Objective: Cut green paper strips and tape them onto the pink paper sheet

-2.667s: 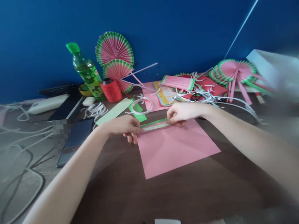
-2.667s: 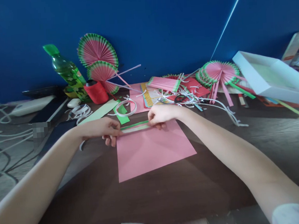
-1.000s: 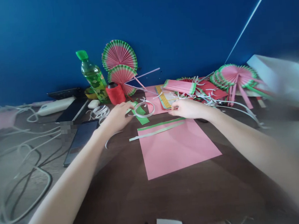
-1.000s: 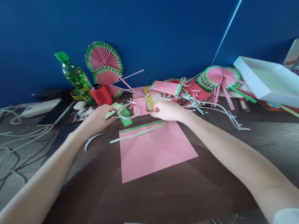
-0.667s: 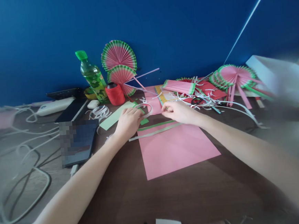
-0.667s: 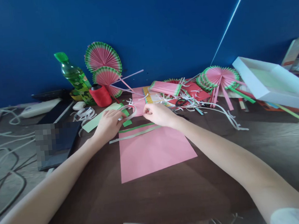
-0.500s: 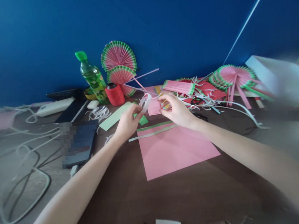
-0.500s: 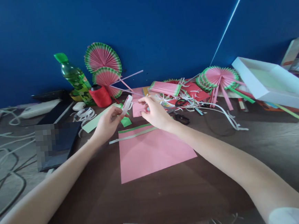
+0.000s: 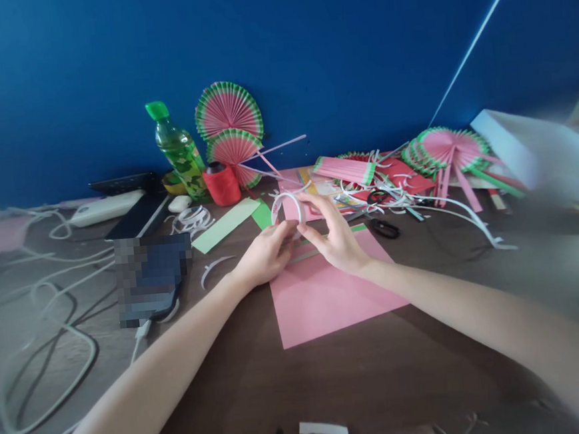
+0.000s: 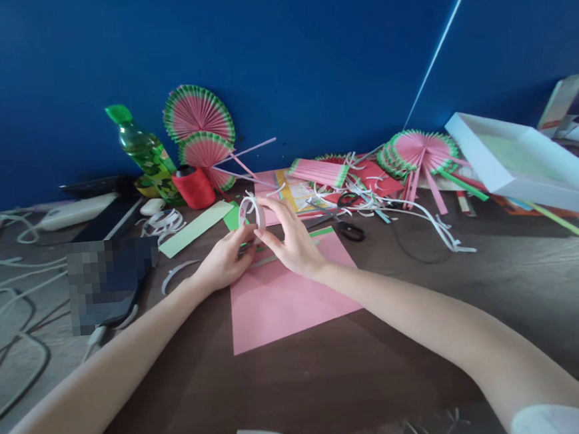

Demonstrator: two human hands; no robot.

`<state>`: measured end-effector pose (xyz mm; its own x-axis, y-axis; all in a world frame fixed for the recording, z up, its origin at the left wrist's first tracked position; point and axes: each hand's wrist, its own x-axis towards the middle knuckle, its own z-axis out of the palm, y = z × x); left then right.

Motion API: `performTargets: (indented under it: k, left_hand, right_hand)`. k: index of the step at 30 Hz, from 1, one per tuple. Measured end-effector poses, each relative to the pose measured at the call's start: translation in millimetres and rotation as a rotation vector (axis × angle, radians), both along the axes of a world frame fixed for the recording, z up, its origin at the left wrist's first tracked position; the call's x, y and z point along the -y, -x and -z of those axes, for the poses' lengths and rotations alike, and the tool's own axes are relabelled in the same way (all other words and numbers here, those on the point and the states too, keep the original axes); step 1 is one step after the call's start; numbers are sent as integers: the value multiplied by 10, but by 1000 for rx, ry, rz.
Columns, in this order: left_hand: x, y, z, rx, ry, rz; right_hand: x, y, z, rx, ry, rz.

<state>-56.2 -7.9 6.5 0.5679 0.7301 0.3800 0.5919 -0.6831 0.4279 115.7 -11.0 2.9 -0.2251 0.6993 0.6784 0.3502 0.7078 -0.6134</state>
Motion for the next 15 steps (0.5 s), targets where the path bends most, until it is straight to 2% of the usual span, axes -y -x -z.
performTargets:
  k: [3, 9, 15]
  left_hand:
    - [-3, 0, 11, -60, 8, 11]
    - [-7, -13, -27, -34, 13, 21]
    - [15, -21, -75, -4, 112, 33]
  right_hand:
    - [2, -2, -1, 11, 5, 2]
    - [-31, -33, 38, -65, 48, 1]
    - [-98, -80, 60, -161, 179, -1]
